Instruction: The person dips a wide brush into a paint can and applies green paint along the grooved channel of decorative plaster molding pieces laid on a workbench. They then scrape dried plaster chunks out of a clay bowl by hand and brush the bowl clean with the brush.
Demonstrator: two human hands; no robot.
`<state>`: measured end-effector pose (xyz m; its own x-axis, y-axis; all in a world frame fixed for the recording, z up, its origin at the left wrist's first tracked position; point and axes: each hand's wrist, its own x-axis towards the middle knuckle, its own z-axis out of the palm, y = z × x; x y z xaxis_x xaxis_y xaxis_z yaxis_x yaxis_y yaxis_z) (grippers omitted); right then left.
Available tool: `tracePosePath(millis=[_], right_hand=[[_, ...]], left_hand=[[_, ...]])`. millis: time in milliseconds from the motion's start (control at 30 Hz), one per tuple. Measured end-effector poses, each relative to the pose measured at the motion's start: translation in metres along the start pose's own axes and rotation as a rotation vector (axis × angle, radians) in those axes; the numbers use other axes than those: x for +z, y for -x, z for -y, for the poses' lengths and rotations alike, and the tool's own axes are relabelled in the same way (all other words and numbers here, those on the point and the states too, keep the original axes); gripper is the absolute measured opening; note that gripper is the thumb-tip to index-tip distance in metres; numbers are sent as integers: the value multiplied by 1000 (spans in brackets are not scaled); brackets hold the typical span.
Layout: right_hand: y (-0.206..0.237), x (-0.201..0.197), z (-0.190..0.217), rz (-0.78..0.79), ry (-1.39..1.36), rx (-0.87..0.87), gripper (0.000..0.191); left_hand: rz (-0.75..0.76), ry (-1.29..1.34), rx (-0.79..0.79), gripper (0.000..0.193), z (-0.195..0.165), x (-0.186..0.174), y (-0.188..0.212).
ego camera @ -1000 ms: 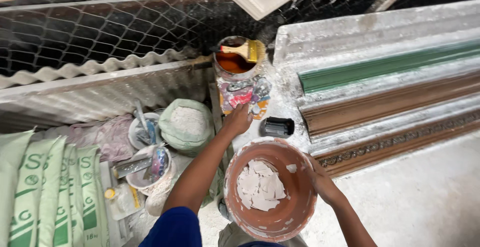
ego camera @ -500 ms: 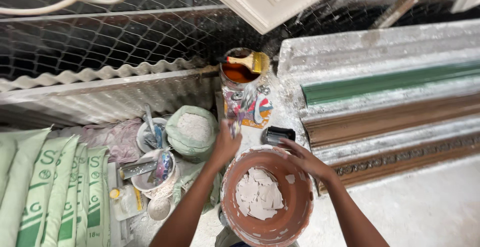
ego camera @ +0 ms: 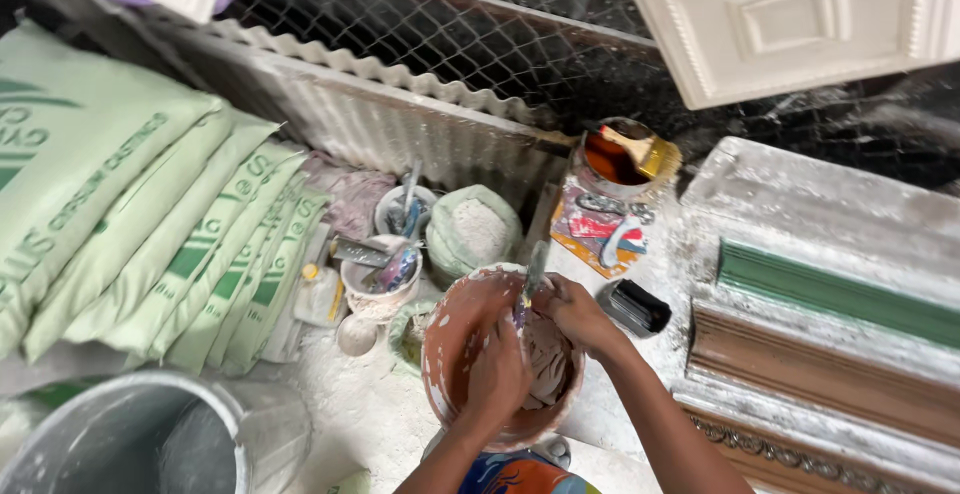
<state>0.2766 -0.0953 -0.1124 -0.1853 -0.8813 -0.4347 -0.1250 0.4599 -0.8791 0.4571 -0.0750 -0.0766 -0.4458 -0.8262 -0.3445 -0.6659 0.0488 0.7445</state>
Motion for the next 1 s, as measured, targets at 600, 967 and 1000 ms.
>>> tracePosePath(millis=[600,967,1000], right_hand=[[18,13,24,-87,313,-87,60],[14,9,8,8,67,-180,59],[14,9,10,-6,85,-187,60]], left_hand=[[-422,299,232,45,14,13,-1],[-286,304,146,55,49,17,-11],[-209,264,180,55,53,18,-12]])
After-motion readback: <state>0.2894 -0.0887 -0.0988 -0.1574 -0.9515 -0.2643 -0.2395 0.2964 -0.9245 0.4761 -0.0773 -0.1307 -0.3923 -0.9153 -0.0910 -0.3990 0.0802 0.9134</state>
